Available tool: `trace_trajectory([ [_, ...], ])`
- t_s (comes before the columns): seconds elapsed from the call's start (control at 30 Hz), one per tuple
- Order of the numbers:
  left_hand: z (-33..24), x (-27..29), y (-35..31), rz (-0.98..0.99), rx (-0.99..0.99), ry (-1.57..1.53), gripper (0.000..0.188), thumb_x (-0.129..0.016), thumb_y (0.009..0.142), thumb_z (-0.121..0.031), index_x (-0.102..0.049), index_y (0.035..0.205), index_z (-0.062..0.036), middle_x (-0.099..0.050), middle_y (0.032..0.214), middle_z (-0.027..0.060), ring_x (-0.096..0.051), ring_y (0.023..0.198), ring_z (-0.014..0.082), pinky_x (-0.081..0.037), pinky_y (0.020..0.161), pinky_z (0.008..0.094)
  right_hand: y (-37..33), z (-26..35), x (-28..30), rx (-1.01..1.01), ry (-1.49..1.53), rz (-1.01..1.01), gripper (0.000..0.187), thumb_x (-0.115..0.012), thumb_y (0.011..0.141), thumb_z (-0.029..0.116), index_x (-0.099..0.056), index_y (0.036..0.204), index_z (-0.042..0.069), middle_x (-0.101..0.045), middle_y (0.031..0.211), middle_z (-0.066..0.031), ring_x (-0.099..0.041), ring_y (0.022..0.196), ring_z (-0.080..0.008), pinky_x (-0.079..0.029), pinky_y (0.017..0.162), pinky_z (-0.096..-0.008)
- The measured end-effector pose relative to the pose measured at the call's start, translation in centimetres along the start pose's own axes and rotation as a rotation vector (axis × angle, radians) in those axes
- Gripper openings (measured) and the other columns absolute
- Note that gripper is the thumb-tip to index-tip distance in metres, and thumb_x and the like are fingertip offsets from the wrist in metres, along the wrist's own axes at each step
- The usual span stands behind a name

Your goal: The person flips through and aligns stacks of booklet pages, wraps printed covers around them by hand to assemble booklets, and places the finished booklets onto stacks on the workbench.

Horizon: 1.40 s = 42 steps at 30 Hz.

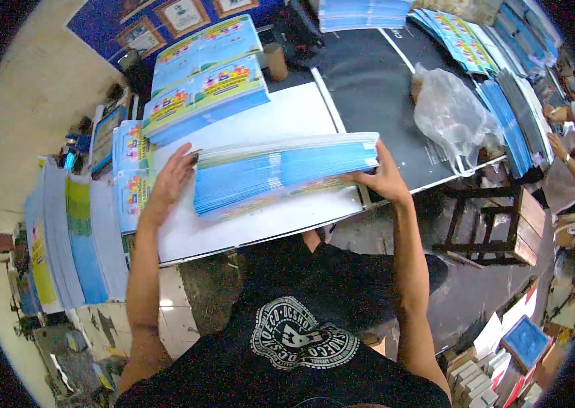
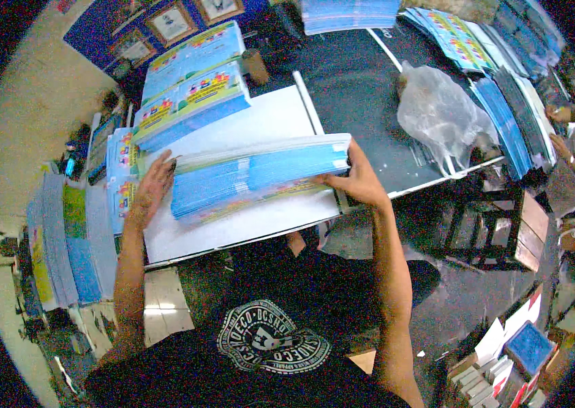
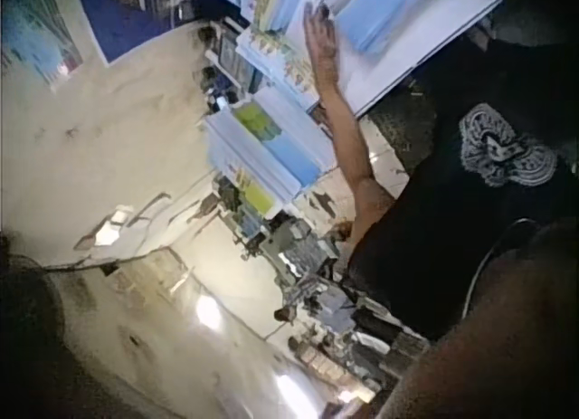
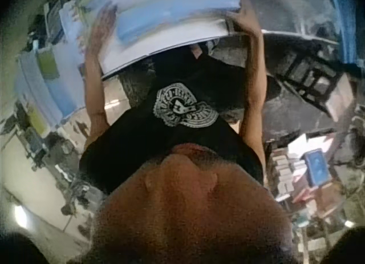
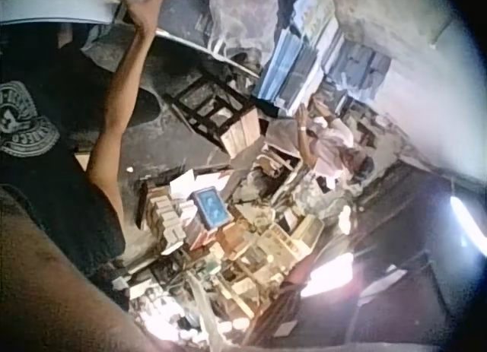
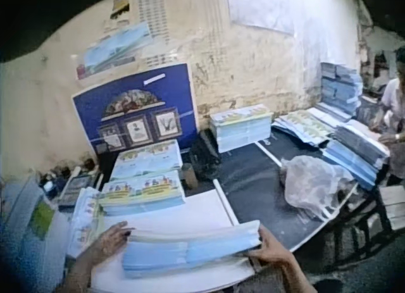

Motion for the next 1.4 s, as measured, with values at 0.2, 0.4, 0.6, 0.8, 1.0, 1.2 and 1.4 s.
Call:
trace_trajectory([
  [0.2, 7.6, -3.0, 0.4, -0.087, -0.330, -0.267, 0.096, -0.024, 0.099, -0.075, -0.009, 0.164, -0.0063, -0.013, 0.170, 0.0140, -0.016, 0.156, 0.0281, -0.013, 0.127, 0.0426, 0.0, 2.6, -1.5, 0.251, 0.108, -0.090, 0.095, -0.092, 0.065, 0.015, -0.044, 0.147, 0.005, -0.057, 0.137, -0.0110, -0.053, 0.129, -0.0232, -0.041, 0.111, -0.0378],
  [0.4, 3.8, -3.8, -0.2, 0.018, -0.107, 0.022, 0.104, -0.060, 0.095, -0.061, -0.007, 0.164, -0.0057, -0.010, 0.171, 0.0153, -0.016, 0.156, 0.0332, -0.019, 0.125, 0.0474, 0.0, 1.2, -1.2, 0.024, 0.012, -0.191, 0.079, -0.092, 0.068, 0.013, -0.054, 0.137, 0.002, -0.066, 0.127, -0.0115, -0.060, 0.120, -0.0227, -0.044, 0.108, -0.0378],
  [0.6, 3.4, -5.4, 0.0, -0.209, -0.100, 0.553, 0.098, -0.097, 0.066, -0.020, -0.040, 0.144, -0.0022, -0.059, 0.134, 0.0231, -0.060, 0.124, 0.0335, -0.049, 0.103, 0.0420, -2.4, 0.8, 0.7, 0.058, -0.281, -0.165, 0.065, -0.091, 0.069, 0.012, -0.062, 0.127, 0.002, -0.072, 0.117, -0.0108, -0.066, 0.112, -0.0212, -0.050, 0.100, -0.0363],
  [0.8, 0.9, -7.0, 1.1, -0.323, -0.359, 0.561, 0.071, -0.092, 0.072, -0.011, -0.049, 0.128, -0.0027, -0.067, 0.112, 0.0184, -0.068, 0.105, 0.0319, -0.055, 0.089, 0.0412, -2.4, 2.6, 1.9, 0.176, -0.268, -0.308, 0.054, -0.087, 0.074, 0.010, -0.063, 0.121, 0.001, -0.072, 0.114, -0.0099, -0.067, 0.108, -0.0199, -0.052, 0.094, -0.0350],
  [1.0, 3.7, -8.5, 1.8, -0.205, -0.352, 0.344, 0.104, -0.094, 0.068, -0.010, -0.033, 0.153, -0.0045, -0.045, 0.152, 0.0206, -0.052, 0.134, 0.0295, -0.050, 0.106, 0.0411, -2.8, -0.8, 2.6, 0.137, -0.060, 0.000, 0.111, -0.090, 0.070, 0.014, -0.025, 0.160, 0.004, -0.034, 0.164, -0.0179, -0.029, 0.152, -0.0281, -0.023, 0.124, -0.0428],
  [1.2, 4.5, -9.7, 2.4, -0.240, -0.436, 0.352, 0.113, -0.089, 0.071, 0.000, -0.020, 0.160, -0.0046, -0.037, 0.156, 0.0173, -0.045, 0.139, 0.0302, -0.048, 0.110, 0.0422, -3.8, -0.1, 1.8, 0.153, -0.122, -0.154, 0.114, -0.090, 0.069, 0.013, -0.023, 0.160, 0.002, -0.026, 0.166, -0.0191, -0.028, 0.152, -0.0287, -0.023, 0.123, -0.0409],
  [1.4, 6.4, -8.3, 6.0, -0.356, -0.321, 0.165, 0.089, -0.086, 0.074, 0.005, -0.036, 0.147, -0.0017, -0.060, 0.127, 0.0122, -0.061, 0.113, 0.0236, -0.054, 0.101, 0.0378, 0.1, 1.2, 0.8, 0.040, 0.118, -0.346, 0.067, -0.092, 0.072, 0.017, -0.054, 0.126, 0.003, -0.067, 0.108, -0.0065, -0.063, 0.106, -0.0188, -0.050, 0.093, -0.0341],
])
Point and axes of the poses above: each hand's wrist, its own y-axis towards the middle knuckle, its own x-axis out of the back of the hand, z = x × y, the point moved 3 cm from there along y, towards the middle knuckle
